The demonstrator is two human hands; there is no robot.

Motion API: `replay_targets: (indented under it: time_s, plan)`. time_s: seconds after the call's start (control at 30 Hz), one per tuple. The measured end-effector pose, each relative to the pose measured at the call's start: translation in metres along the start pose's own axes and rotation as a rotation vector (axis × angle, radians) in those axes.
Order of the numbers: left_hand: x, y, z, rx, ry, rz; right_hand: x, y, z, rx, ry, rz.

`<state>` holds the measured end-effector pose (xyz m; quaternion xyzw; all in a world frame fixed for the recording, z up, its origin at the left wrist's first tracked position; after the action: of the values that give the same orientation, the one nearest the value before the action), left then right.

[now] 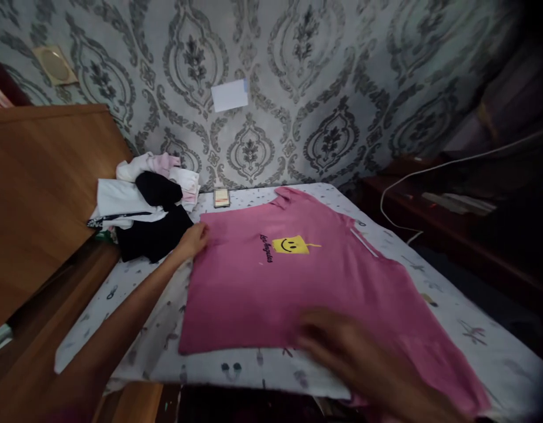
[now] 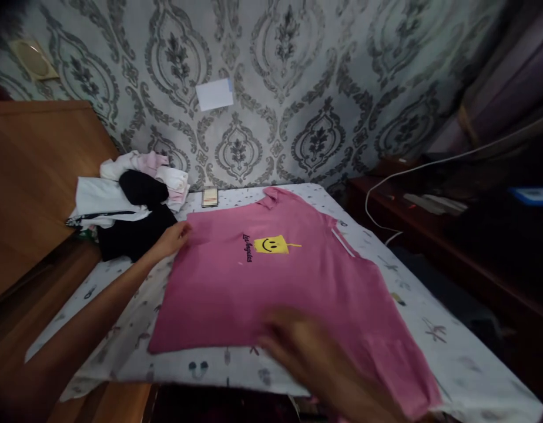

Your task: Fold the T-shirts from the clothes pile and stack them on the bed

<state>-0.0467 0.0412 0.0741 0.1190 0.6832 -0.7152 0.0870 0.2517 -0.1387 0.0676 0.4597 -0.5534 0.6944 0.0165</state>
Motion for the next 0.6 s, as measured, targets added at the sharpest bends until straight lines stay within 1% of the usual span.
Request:
replay_targets:
  time_s: [0.03,0.1,0.17,0.2,0.23,0.3,0.4,0.47,0.53,0.6]
  plan:
    - [0.011,-0.003,-0.023,-0.022,-0.054,-0.006,0.028,0.022,-0.022,0.074,-0.134,0.057]
    - [0.033,-0.006,-0.063,-0.045,-0.149,-0.013,0.073,0.071,-0.060,0.220,-0.329,0.214]
    - [0.050,-0.005,-0.095,-0.042,-0.218,-0.012,0.100,0.113,-0.087,0.310,-0.441,0.379]
    - [0.057,-0.002,-0.107,-0.034,-0.242,-0.011,0.108,0.127,-0.095,0.328,-0.475,0.442]
    - [0.064,0.002,-0.118,-0.025,-0.260,-0.009,0.112,0.137,-0.100,0.330,-0.497,0.488]
    - [0.073,0.011,-0.135,-0.003,-0.280,-0.009,0.114,0.147,-0.104,0.312,-0.519,0.523]
    - [0.081,0.019,-0.154,0.031,-0.286,-0.013,0.108,0.145,-0.103,0.275,-0.511,0.484]
    - [0.084,0.017,-0.162,0.038,-0.282,-0.015,0.104,0.138,-0.103,0.248,-0.471,0.395]
    - [0.085,0.011,-0.168,0.018,-0.273,-0.017,0.102,0.129,-0.103,0.226,-0.434,0.265]
    - [0.084,0.005,-0.170,-0.010,-0.258,-0.021,0.104,0.124,-0.103,0.235,-0.428,0.146]
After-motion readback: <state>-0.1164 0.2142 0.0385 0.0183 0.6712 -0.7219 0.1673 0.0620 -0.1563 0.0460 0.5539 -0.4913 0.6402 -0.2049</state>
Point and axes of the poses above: each hand's wrist, its own z-axis away from the middle knuckle, its own y-axis out of the palm, x = y × z, the point moved 9 cm from there along -z, towards the middle knuckle, and after that the axes turned 4 degrees about x, right-handed, at the moved point
